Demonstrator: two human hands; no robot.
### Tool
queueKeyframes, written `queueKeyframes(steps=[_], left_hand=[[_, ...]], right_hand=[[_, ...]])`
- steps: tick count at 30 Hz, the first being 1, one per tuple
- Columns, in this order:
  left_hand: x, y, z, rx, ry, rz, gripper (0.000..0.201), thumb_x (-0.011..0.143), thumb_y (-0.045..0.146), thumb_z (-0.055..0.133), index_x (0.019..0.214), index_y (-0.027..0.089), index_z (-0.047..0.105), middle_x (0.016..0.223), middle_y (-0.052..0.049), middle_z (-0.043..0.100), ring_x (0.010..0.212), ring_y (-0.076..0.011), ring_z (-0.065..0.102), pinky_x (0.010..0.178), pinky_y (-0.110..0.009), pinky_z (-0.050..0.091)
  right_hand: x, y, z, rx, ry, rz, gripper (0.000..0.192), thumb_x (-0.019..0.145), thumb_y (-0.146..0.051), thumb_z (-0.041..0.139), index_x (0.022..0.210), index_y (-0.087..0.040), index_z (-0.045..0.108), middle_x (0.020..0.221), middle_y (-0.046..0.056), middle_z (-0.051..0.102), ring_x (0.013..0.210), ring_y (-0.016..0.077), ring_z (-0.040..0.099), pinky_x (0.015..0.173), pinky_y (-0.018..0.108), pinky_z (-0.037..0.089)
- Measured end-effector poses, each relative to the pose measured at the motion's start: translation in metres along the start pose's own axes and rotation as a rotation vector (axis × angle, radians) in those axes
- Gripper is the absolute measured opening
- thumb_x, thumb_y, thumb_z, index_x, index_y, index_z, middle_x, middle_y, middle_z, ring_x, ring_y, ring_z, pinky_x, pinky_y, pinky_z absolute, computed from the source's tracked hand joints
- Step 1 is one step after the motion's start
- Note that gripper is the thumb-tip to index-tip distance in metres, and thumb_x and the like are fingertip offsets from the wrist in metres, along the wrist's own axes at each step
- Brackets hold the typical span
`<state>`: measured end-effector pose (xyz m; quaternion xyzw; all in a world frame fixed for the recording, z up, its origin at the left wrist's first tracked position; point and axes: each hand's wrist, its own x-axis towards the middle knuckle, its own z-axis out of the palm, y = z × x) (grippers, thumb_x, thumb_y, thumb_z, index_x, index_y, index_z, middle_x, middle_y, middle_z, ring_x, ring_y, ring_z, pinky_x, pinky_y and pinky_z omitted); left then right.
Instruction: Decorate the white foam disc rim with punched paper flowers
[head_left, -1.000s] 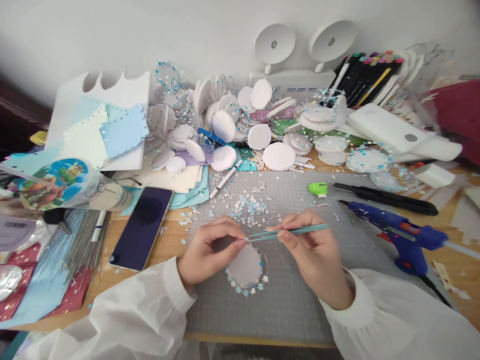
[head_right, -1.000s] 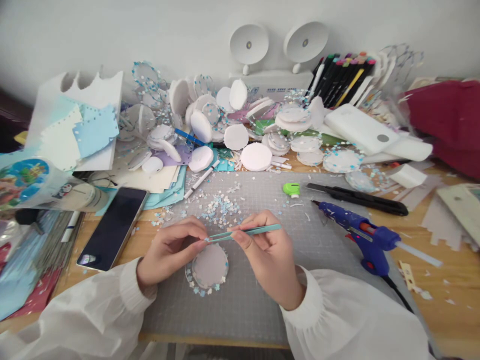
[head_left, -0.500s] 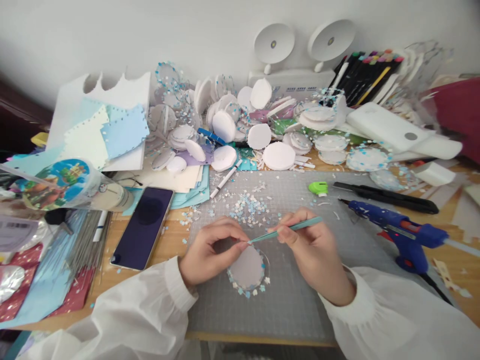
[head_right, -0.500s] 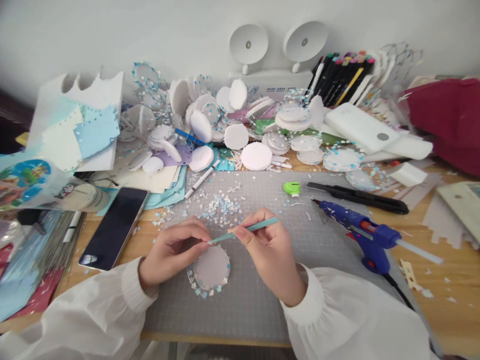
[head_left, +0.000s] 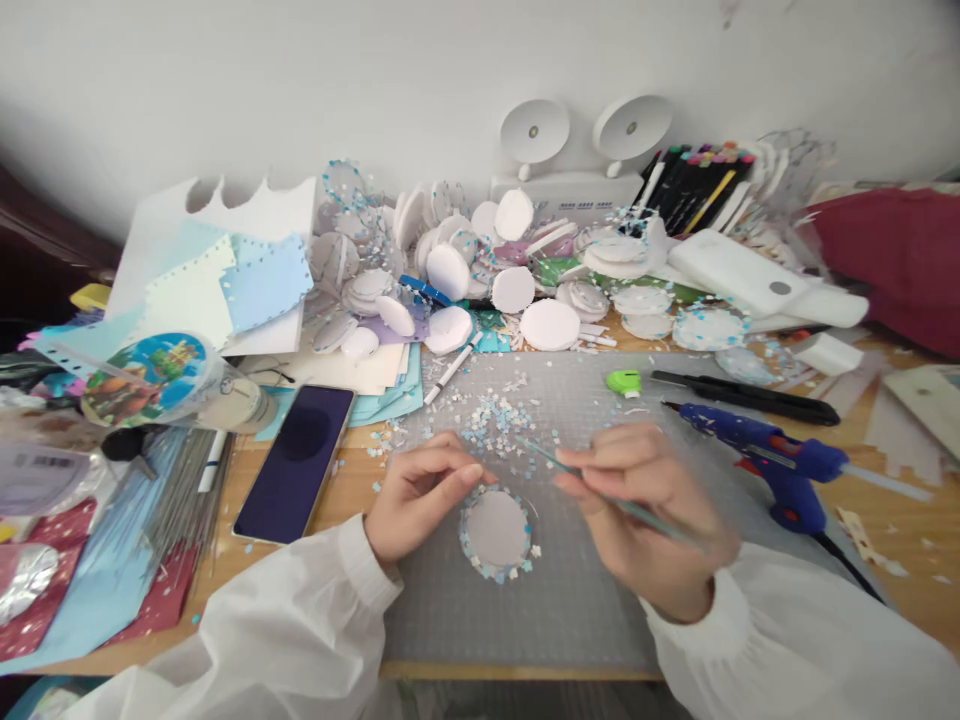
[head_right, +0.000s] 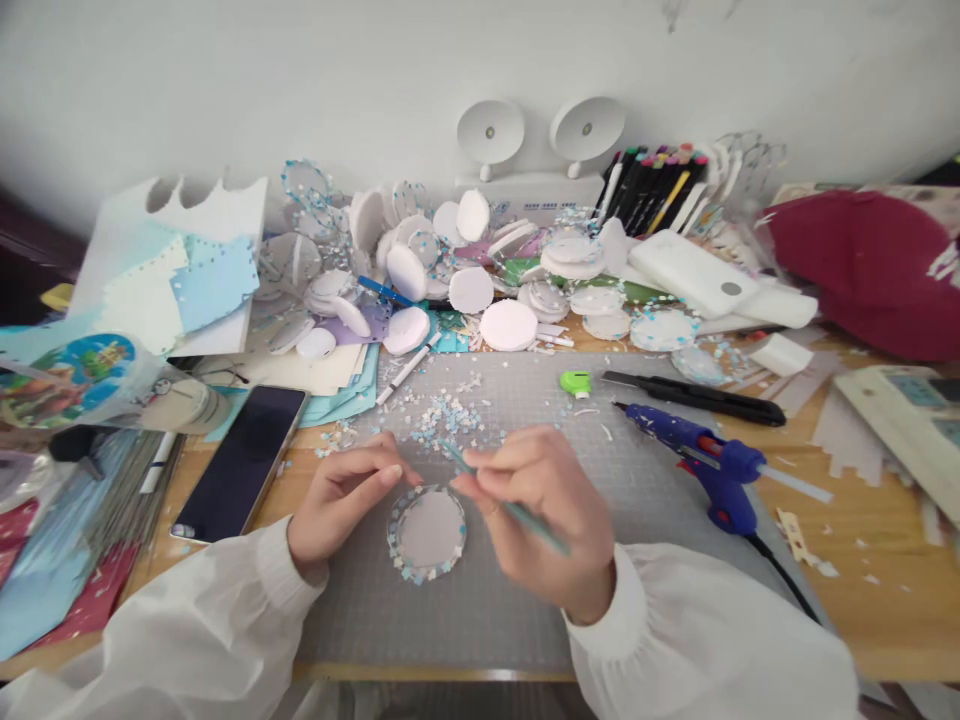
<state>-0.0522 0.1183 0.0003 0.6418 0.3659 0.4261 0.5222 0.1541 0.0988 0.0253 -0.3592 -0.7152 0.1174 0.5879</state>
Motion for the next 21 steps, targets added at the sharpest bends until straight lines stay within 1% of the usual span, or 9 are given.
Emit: queueKeyframes(steps=[2,4,6,8,11,13,15,19,21], left_hand=[[-0.001,-0.001,-0.002,-0.05,-0.018,0.002,0.028,0.089,0.035,0.057,0.079,0.016,0.075,0.064,-0.004,0.058,0.064,-0.0133,0.05,0.062,-0.026,0.04],[-0.003,-0.002,-0.003,-0.116,-0.059,0.011,0.031,0.088,0.039,0.057,0.078,0.016,0.075,0.065,-0.004,0.057,0.064,-0.0135,0.05,0.062,-0.026,0.039],[-0.004,-0.003,-0.003,-0.177,-0.099,0.011,0.033,0.087,0.042,0.057,0.076,0.016,0.075,0.065,-0.005,0.058,0.064,-0.014,0.049,0.062,-0.027,0.038],[-0.005,-0.003,-0.003,-0.208,-0.101,-0.004,0.035,0.085,0.044,0.059,0.072,0.015,0.074,0.064,-0.005,0.058,0.063,-0.0143,0.048,0.061,-0.028,0.036],[-0.004,-0.003,-0.002,-0.251,-0.032,-0.075,0.04,0.085,0.045,0.058,0.064,0.014,0.072,0.059,-0.004,0.054,0.059,-0.0137,0.044,0.06,-0.028,0.033],[-0.003,-0.003,-0.003,-0.311,0.028,-0.127,0.045,0.087,0.045,0.055,0.057,0.014,0.069,0.055,-0.003,0.051,0.055,-0.013,0.041,0.058,-0.029,0.03],[-0.001,-0.004,-0.004,-0.36,0.073,-0.152,0.05,0.088,0.044,0.051,0.049,0.015,0.063,0.048,-0.002,0.046,0.052,-0.0124,0.037,0.056,-0.03,0.027],[0.001,-0.006,-0.006,-0.402,0.093,-0.165,0.056,0.089,0.042,0.044,0.04,0.017,0.05,0.041,0.0,0.035,0.048,-0.0125,0.032,0.055,-0.031,0.024],[0.001,-0.006,-0.006,-0.421,0.089,-0.175,0.057,0.09,0.04,0.044,0.038,0.017,0.047,0.039,0.001,0.033,0.046,-0.0121,0.031,0.054,-0.032,0.023]], right_hand=[[0.001,-0.011,0.002,-0.107,-0.103,-0.233,0.023,0.074,0.0,0.068,0.087,-0.017,0.06,0.082,0.005,0.072,0.073,0.0156,0.064,0.069,0.034,0.055],[0.002,-0.02,0.006,-0.166,-0.205,-0.399,0.016,0.077,-0.002,0.065,0.087,-0.014,0.061,0.085,0.008,0.074,0.076,0.0145,0.065,0.072,0.031,0.055],[0.003,-0.025,0.01,-0.191,-0.284,-0.501,0.009,0.082,-0.005,0.062,0.085,-0.013,0.061,0.087,0.009,0.074,0.076,0.0143,0.065,0.07,0.03,0.055],[0.005,-0.024,0.012,-0.179,-0.308,-0.52,0.008,0.083,-0.006,0.061,0.085,-0.013,0.061,0.086,0.009,0.074,0.075,0.0146,0.065,0.069,0.03,0.055],[0.01,-0.009,0.01,-0.113,-0.207,-0.382,0.015,0.079,-0.005,0.065,0.089,-0.016,0.06,0.081,0.007,0.073,0.072,0.0145,0.066,0.068,0.03,0.055],[0.01,0.008,0.006,-0.052,-0.111,-0.217,0.021,0.076,-0.006,0.069,0.088,-0.02,0.059,0.079,0.004,0.07,0.071,0.0153,0.066,0.065,0.031,0.053],[0.006,0.027,0.002,0.03,-0.051,-0.028,0.02,0.074,-0.007,0.07,0.084,-0.021,0.059,0.077,0.003,0.068,0.07,0.0166,0.065,0.063,0.032,0.051],[-0.008,0.053,-0.001,0.102,-0.064,0.328,0.012,0.078,-0.019,0.069,0.078,-0.021,0.057,0.071,0.001,0.061,0.066,0.0161,0.062,0.058,0.03,0.05],[-0.012,0.057,-0.001,0.119,-0.118,0.404,0.011,0.079,-0.021,0.068,0.076,-0.021,0.057,0.07,0.001,0.059,0.065,0.0153,0.06,0.057,0.029,0.049]])
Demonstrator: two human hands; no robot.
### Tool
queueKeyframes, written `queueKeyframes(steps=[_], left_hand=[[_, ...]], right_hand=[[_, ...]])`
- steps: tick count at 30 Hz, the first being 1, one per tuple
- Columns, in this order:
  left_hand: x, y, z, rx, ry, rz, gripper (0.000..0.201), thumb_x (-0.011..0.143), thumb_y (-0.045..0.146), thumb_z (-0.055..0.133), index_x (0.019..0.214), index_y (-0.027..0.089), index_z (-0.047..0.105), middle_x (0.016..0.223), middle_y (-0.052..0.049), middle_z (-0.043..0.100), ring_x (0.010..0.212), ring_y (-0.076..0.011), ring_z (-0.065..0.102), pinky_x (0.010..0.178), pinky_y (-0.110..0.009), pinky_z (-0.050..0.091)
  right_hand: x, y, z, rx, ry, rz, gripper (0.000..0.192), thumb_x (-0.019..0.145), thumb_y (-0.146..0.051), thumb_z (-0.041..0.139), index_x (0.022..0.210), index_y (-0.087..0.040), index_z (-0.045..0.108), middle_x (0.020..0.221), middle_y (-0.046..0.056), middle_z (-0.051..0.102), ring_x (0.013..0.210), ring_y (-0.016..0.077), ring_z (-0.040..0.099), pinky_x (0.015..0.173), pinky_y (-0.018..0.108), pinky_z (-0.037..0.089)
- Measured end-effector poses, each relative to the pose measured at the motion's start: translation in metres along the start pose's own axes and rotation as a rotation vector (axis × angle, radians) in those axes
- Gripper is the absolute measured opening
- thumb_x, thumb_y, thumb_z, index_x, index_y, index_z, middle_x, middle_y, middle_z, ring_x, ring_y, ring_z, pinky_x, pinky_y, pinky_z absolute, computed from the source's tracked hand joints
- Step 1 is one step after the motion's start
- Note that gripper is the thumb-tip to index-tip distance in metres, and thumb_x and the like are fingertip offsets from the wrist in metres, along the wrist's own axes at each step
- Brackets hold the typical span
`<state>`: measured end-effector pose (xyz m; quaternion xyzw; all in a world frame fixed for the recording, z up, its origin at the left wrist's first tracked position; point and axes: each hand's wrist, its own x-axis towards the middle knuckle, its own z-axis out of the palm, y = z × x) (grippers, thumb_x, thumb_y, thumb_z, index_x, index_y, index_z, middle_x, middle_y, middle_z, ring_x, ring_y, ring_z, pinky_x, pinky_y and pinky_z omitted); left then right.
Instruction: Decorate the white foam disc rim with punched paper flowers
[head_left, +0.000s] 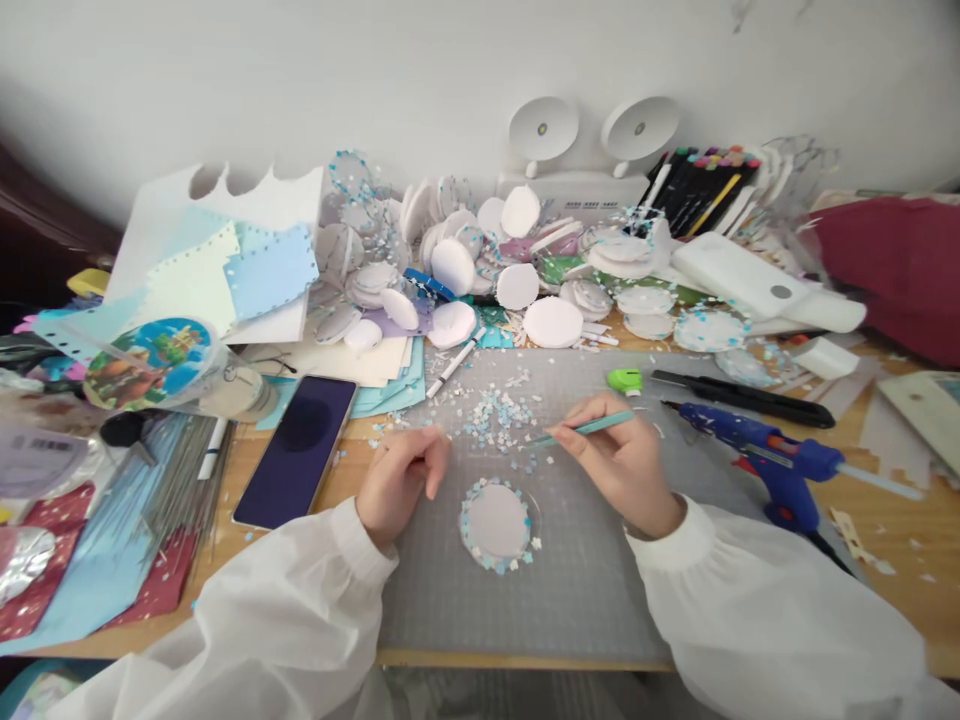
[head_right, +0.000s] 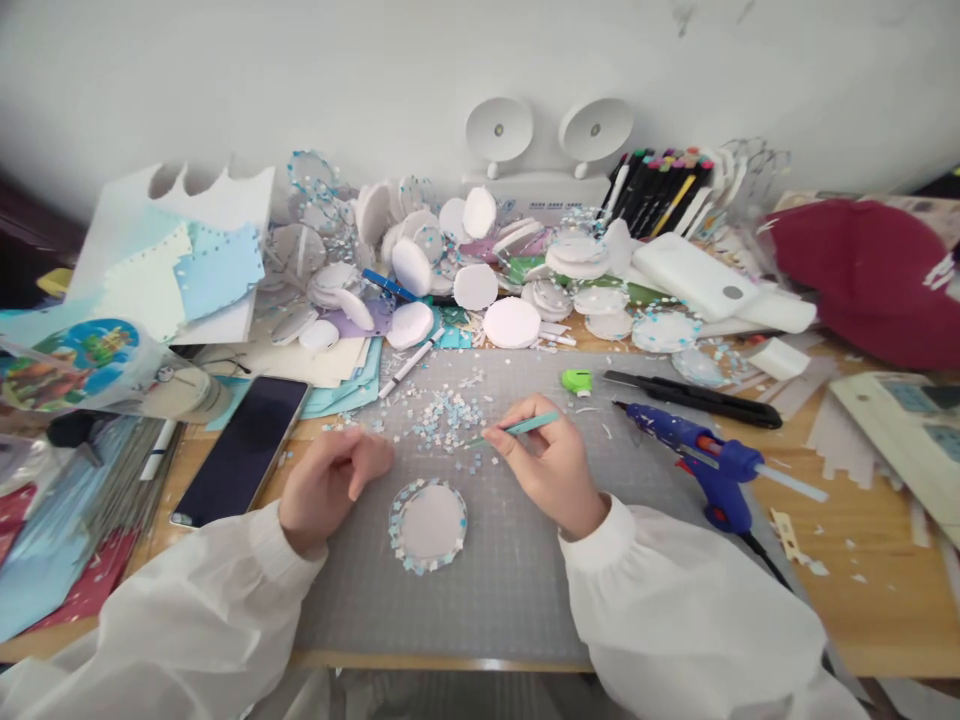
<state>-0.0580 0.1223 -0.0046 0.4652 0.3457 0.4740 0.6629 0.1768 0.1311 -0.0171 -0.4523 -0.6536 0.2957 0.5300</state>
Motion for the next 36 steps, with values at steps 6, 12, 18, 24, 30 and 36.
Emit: queueKeyframes(steps=[6,12,18,24,30,36], left_hand=[[-0.001,0.001,0.003,-0.014,-0.015,-0.015,0.056,0.089,0.034,0.045,0.036,0.017,0.044,0.038,0.001,0.031,0.044,-0.0114,0.03,0.054,-0.032,0.021],[0.0,0.003,0.002,-0.003,-0.021,-0.032,0.055,0.089,0.032,0.045,0.036,0.016,0.043,0.037,0.0,0.032,0.044,-0.0114,0.03,0.053,-0.033,0.021],[-0.001,0.004,0.003,-0.001,-0.028,-0.03,0.055,0.088,0.03,0.045,0.035,0.016,0.041,0.035,0.0,0.031,0.042,-0.0109,0.029,0.052,-0.032,0.02],[0.0,0.004,0.004,0.021,-0.01,-0.046,0.057,0.088,0.032,0.047,0.033,0.017,0.039,0.034,0.001,0.029,0.042,-0.0105,0.028,0.052,-0.032,0.021],[0.0,0.005,0.005,0.081,0.01,-0.076,0.058,0.086,0.037,0.048,0.032,0.017,0.038,0.033,0.001,0.029,0.041,-0.0101,0.027,0.052,-0.032,0.021],[0.0,0.005,0.004,0.089,0.021,-0.077,0.058,0.085,0.037,0.049,0.031,0.018,0.038,0.033,0.001,0.029,0.04,-0.0103,0.028,0.052,-0.032,0.022]], right_hand=[[-0.002,-0.003,-0.002,0.01,-0.196,-0.157,0.014,0.079,-0.01,0.064,0.082,-0.021,0.056,0.073,0.002,0.062,0.066,0.0153,0.058,0.061,0.031,0.047],[-0.003,-0.004,0.0,-0.04,-0.289,-0.314,0.02,0.077,-0.005,0.064,0.084,-0.021,0.055,0.072,0.002,0.062,0.067,0.0158,0.057,0.061,0.031,0.045],[-0.005,-0.005,0.003,-0.013,-0.251,-0.255,0.019,0.077,-0.005,0.062,0.081,-0.022,0.054,0.071,0.001,0.06,0.064,0.0152,0.057,0.059,0.03,0.045],[-0.004,-0.013,0.002,0.112,-0.131,-0.199,0.018,0.078,-0.005,0.061,0.082,-0.022,0.056,0.068,0.001,0.06,0.062,0.0148,0.058,0.057,0.03,0.047],[-0.003,-0.014,-0.001,0.037,-0.162,-0.196,0.017,0.078,-0.008,0.063,0.083,-0.022,0.055,0.07,0.002,0.061,0.063,0.0156,0.058,0.057,0.031,0.046],[-0.006,-0.007,-0.001,-0.117,-0.309,-0.376,0.015,0.078,-0.011,0.065,0.082,-0.024,0.057,0.071,0.002,0.065,0.063,0.0166,0.056,0.062,0.034,0.043]])
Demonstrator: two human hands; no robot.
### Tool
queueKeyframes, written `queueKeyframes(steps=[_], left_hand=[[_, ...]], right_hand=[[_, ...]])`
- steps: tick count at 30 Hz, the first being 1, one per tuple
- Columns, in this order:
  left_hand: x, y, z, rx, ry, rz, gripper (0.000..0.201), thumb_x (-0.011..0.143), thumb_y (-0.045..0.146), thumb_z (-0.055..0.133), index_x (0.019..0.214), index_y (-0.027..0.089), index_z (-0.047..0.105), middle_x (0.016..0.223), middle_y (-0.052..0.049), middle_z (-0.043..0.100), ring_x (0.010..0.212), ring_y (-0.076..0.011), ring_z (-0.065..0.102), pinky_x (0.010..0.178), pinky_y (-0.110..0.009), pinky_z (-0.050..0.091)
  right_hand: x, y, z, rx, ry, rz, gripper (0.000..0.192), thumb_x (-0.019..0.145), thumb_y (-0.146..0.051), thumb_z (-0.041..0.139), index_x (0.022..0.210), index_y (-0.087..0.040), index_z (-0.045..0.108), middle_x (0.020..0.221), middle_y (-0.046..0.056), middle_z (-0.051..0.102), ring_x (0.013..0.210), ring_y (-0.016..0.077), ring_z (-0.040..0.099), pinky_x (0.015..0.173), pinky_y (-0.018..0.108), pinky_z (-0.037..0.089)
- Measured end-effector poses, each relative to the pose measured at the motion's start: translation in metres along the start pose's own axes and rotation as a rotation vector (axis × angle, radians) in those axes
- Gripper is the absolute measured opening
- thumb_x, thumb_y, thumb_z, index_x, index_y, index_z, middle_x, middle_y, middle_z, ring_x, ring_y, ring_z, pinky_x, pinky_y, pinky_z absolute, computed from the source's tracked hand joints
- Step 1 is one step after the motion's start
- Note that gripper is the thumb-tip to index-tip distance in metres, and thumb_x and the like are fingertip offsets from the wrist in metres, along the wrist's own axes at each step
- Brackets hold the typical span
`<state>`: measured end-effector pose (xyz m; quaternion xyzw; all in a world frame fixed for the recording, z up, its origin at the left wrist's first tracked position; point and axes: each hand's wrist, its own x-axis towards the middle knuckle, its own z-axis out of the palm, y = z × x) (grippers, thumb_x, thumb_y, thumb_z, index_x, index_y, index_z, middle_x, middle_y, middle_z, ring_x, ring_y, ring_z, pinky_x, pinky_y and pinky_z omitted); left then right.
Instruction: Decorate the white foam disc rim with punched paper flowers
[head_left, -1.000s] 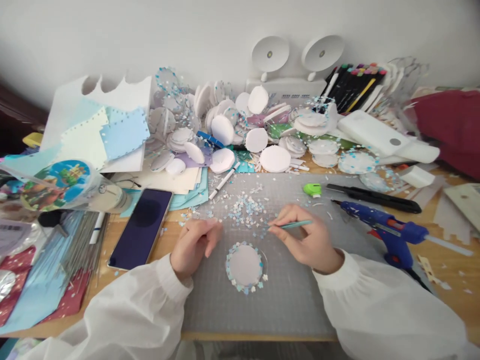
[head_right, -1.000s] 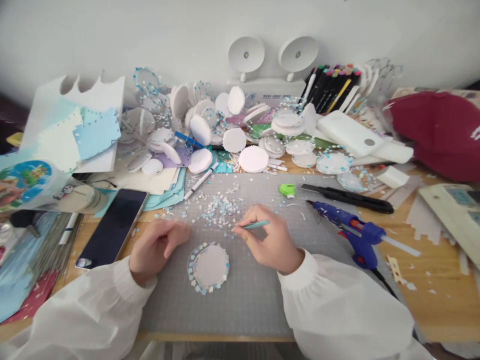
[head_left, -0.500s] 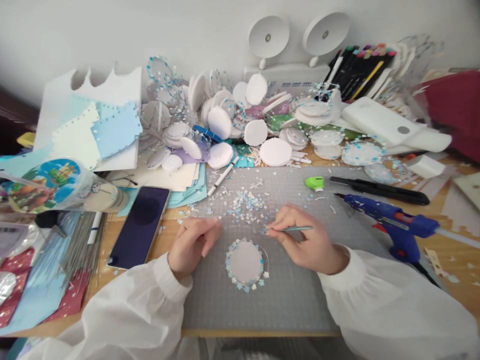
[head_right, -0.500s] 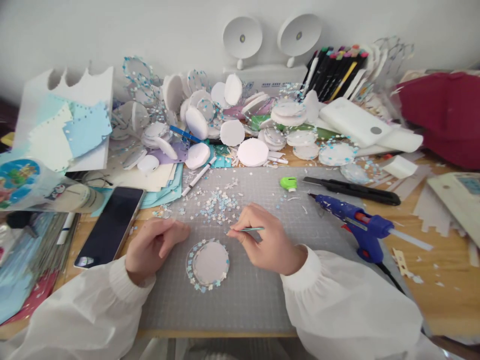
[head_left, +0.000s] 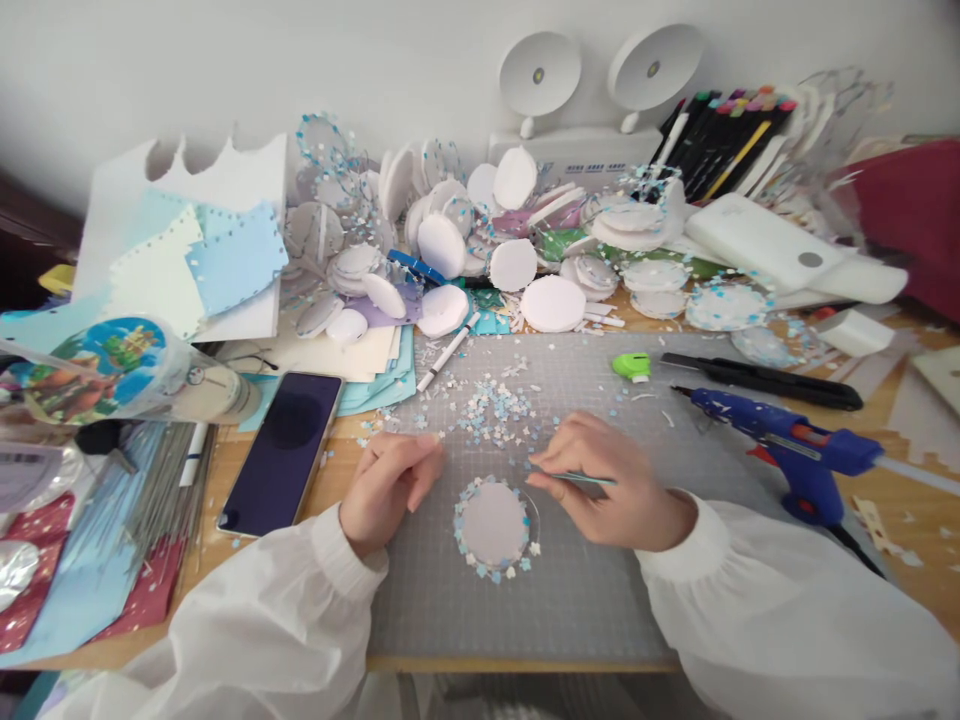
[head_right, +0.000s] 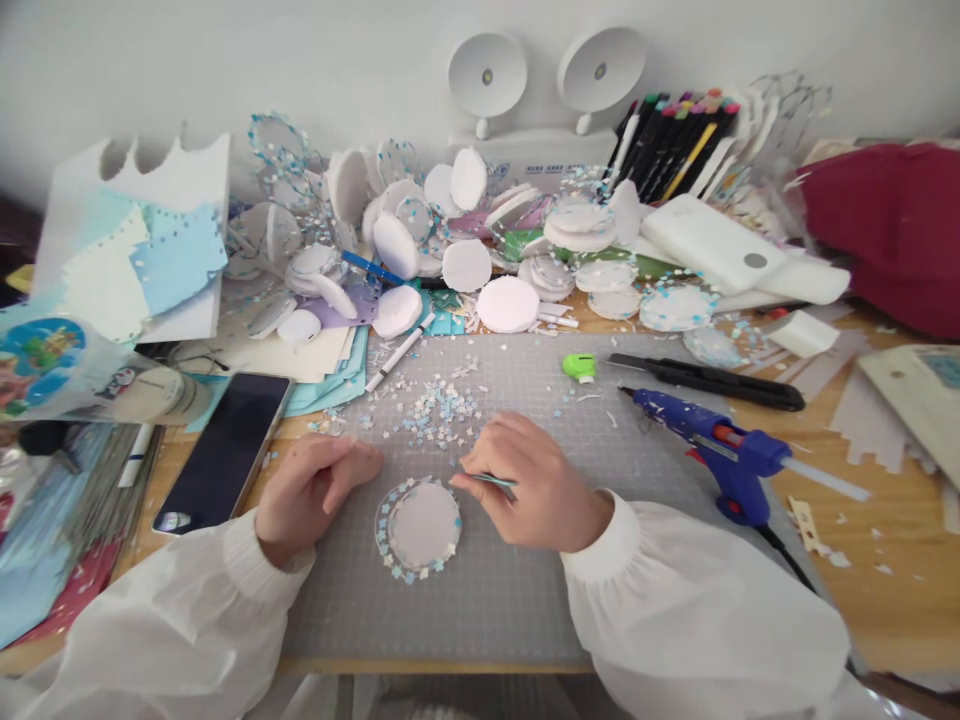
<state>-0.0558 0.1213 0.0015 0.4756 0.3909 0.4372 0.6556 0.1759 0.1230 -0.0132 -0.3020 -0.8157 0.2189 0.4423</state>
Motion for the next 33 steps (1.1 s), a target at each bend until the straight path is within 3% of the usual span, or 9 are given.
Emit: queueKeyframes(steps=[7,17,26,29,33], left_hand=[[0.0003,-0.0007,-0.0006,-0.024,-0.013,0.006,0.059,0.086,0.036,0.049,0.031,0.018,0.038,0.032,0.001,0.028,0.04,-0.0101,0.027,0.052,-0.032,0.021],[-0.0002,-0.0011,-0.0006,-0.017,-0.006,0.005,0.058,0.086,0.036,0.049,0.032,0.018,0.039,0.033,0.001,0.029,0.041,-0.0103,0.028,0.052,-0.032,0.021],[0.0005,-0.0003,0.0,0.003,0.0,-0.009,0.059,0.085,0.038,0.049,0.031,0.018,0.036,0.033,0.002,0.027,0.04,-0.01,0.027,0.052,-0.032,0.022],[0.0004,-0.0007,-0.0004,-0.013,-0.006,-0.004,0.059,0.086,0.037,0.049,0.032,0.018,0.037,0.033,0.002,0.027,0.04,-0.0099,0.027,0.051,-0.032,0.021],[0.0003,-0.0009,-0.0005,-0.023,-0.013,0.0,0.059,0.086,0.035,0.049,0.032,0.017,0.037,0.033,0.001,0.028,0.04,-0.0097,0.027,0.052,-0.032,0.021]], right_hand=[[0.0018,-0.0014,0.0016,-0.005,0.046,0.054,0.017,0.077,-0.008,0.063,0.08,-0.023,0.056,0.069,0.001,0.064,0.062,0.0159,0.056,0.059,0.032,0.043],[0.0014,-0.0033,-0.0003,0.194,0.251,0.337,0.013,0.08,-0.013,0.063,0.079,-0.022,0.055,0.068,0.0,0.054,0.059,0.0138,0.056,0.053,0.029,0.045],[0.0026,-0.0033,0.0036,0.063,0.082,0.074,0.018,0.077,-0.008,0.063,0.084,-0.022,0.056,0.07,0.002,0.063,0.065,0.0171,0.059,0.06,0.033,0.048],[0.0023,-0.0024,0.0054,0.034,0.061,0.067,0.018,0.077,-0.008,0.064,0.083,-0.022,0.055,0.071,0.002,0.063,0.065,0.0167,0.059,0.06,0.033,0.047],[-0.0007,-0.0006,0.0076,0.022,0.089,0.161,0.016,0.079,-0.01,0.063,0.082,-0.023,0.054,0.071,0.002,0.062,0.065,0.016,0.059,0.059,0.032,0.048]])
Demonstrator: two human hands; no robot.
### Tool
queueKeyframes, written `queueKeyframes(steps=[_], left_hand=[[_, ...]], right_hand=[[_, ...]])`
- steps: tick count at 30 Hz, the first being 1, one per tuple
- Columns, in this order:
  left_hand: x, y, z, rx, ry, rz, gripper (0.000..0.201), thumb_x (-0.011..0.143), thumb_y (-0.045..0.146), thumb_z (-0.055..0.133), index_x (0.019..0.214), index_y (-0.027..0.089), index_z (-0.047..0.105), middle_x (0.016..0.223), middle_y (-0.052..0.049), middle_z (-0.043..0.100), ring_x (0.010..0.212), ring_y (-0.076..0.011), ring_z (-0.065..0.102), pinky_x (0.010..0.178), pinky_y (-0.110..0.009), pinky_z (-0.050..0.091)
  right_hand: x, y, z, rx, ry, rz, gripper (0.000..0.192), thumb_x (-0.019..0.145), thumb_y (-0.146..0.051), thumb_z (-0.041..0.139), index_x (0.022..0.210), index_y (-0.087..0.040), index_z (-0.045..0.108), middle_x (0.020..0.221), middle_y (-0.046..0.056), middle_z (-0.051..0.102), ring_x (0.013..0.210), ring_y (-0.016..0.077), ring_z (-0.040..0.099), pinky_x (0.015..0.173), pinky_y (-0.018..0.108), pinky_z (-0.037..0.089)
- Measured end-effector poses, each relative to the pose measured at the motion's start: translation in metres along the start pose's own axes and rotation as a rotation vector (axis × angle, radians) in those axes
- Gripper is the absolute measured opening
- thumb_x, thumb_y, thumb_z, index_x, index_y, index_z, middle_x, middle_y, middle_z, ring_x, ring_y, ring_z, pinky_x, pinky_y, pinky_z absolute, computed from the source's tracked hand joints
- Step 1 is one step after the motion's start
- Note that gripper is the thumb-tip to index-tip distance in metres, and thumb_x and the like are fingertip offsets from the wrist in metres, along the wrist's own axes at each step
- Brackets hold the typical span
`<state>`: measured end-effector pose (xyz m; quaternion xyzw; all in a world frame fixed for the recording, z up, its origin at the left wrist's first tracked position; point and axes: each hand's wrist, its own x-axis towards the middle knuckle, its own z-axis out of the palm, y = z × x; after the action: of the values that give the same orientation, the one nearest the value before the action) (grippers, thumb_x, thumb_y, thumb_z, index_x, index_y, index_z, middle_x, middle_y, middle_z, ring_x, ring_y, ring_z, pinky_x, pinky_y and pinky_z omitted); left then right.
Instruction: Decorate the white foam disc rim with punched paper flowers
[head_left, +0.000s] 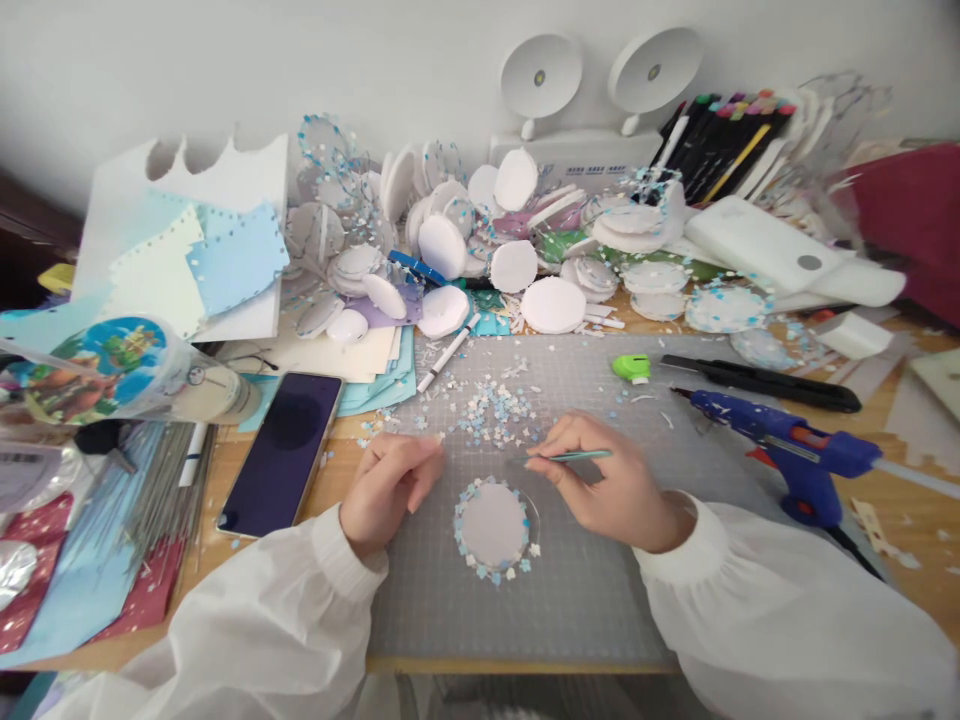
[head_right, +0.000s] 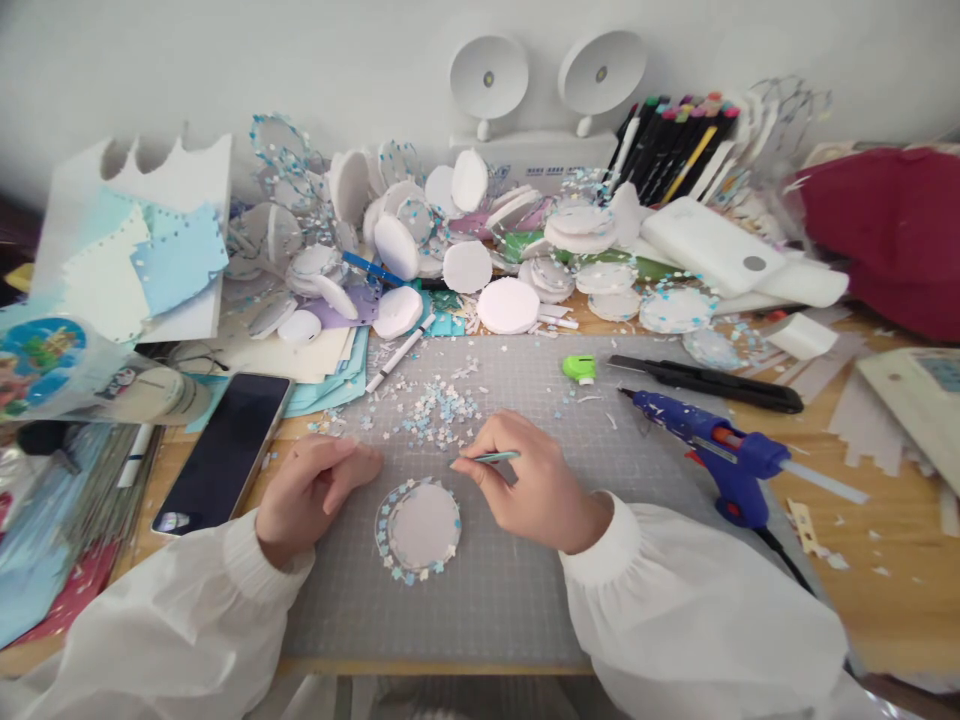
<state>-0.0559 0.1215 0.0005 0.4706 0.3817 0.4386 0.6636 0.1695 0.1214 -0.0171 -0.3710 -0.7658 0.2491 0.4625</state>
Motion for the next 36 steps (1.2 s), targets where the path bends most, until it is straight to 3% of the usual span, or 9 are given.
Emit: queueKeyframes(steps=[4,8,11,14,16,22,25,32,36], left_hand=[[0.0,0.0,0.0,0.007,0.003,-0.003,0.059,0.086,0.037,0.049,0.032,0.017,0.036,0.033,0.001,0.027,0.04,-0.0096,0.027,0.052,-0.032,0.021],[0.0,0.0,-0.001,0.042,0.016,-0.009,0.058,0.086,0.039,0.05,0.033,0.017,0.037,0.035,0.002,0.029,0.042,-0.0098,0.029,0.052,-0.031,0.023],[0.001,-0.002,-0.001,0.12,0.056,-0.022,0.049,0.084,0.04,0.055,0.041,0.016,0.05,0.043,0.001,0.039,0.047,-0.0102,0.033,0.053,-0.029,0.026],[0.001,-0.003,0.0,0.213,0.066,-0.019,0.029,0.08,0.038,0.063,0.062,0.016,0.065,0.057,-0.001,0.055,0.054,-0.0109,0.042,0.053,-0.026,0.03],[0.0,-0.004,0.002,0.264,0.043,-0.003,0.021,0.077,0.036,0.067,0.072,0.015,0.069,0.06,-0.001,0.057,0.055,-0.0112,0.044,0.052,-0.024,0.032],[-0.004,-0.006,0.006,0.337,-0.114,0.048,0.017,0.076,0.029,0.069,0.084,0.014,0.072,0.048,0.007,0.029,0.045,-0.0068,0.023,0.044,-0.023,0.019],[-0.004,-0.007,0.006,0.338,-0.153,0.084,0.015,0.076,0.023,0.069,0.088,0.014,0.072,0.052,0.008,0.024,0.047,-0.0063,0.021,0.045,-0.023,0.018],[-0.004,-0.008,0.007,0.297,-0.102,0.084,0.012,0.075,0.022,0.071,0.082,0.012,0.073,0.051,0.008,0.025,0.047,-0.0056,0.022,0.044,-0.022,0.019],[-0.004,-0.009,0.007,0.277,-0.052,0.069,0.01,0.074,0.021,0.071,0.078,0.012,0.072,0.048,0.009,0.021,0.045,-0.0051,0.021,0.043,-0.021,0.019]], right_hand=[[-0.002,0.002,0.001,0.048,0.048,0.144,0.011,0.081,-0.016,0.063,0.081,-0.023,0.055,0.07,0.001,0.06,0.065,0.0153,0.059,0.059,0.031,0.048],[0.002,0.001,-0.001,0.21,0.19,0.335,0.013,0.081,-0.027,0.067,0.076,-0.022,0.056,0.07,0.001,0.057,0.064,0.0154,0.058,0.056,0.029,0.048],[0.004,-0.002,0.0,0.418,0.262,0.475,0.018,0.079,-0.033,0.069,0.075,-0.022,0.055,0.065,0.0,0.055,0.06,0.0142,0.055,0.052,0.027,0.045],[0.003,-0.009,0.003,0.586,0.278,0.581,0.022,0.078,-0.037,0.07,0.073,-0.022,0.054,0.061,-0.002,0.05,0.06,0.0138,0.053,0.055,0.027,0.044],[0.002,-0.015,0.006,0.629,0.267,0.623,0.024,0.077,-0.037,0.07,0.071,-0.022,0.053,0.06,-0.003,0.048,0.061,0.0134,0.052,0.055,0.027,0.044],[0.0,-0.026,0.01,0.679,0.26,0.647,0.024,0.077,-0.036,0.07,0.07,-0.021,0.053,0.063,-0.003,0.049,0.061,0.0119,0.051,0.058,0.026,0.044],[0.0,-0.026,0.012,0.709,0.249,0.651,0.024,0.077,-0.036,0.071,0.069,-0.021,0.053,0.063,-0.003,0.05,0.063,0.0123,0.052,0.061,0.028,0.045],[-0.001,-0.028,0.017,0.871,0.229,0.768,0.021,0.074,-0.032,0.075,0.072,-0.023,0.056,0.064,-0.005,0.057,0.066,0.0108,0.055,0.065,0.025,0.042],[-0.001,-0.028,0.017,0.912,0.216,0.766,0.019,0.074,-0.029,0.075,0.072,-0.024,0.058,0.066,-0.005,0.06,0.069,0.0101,0.057,0.068,0.025,0.042]])
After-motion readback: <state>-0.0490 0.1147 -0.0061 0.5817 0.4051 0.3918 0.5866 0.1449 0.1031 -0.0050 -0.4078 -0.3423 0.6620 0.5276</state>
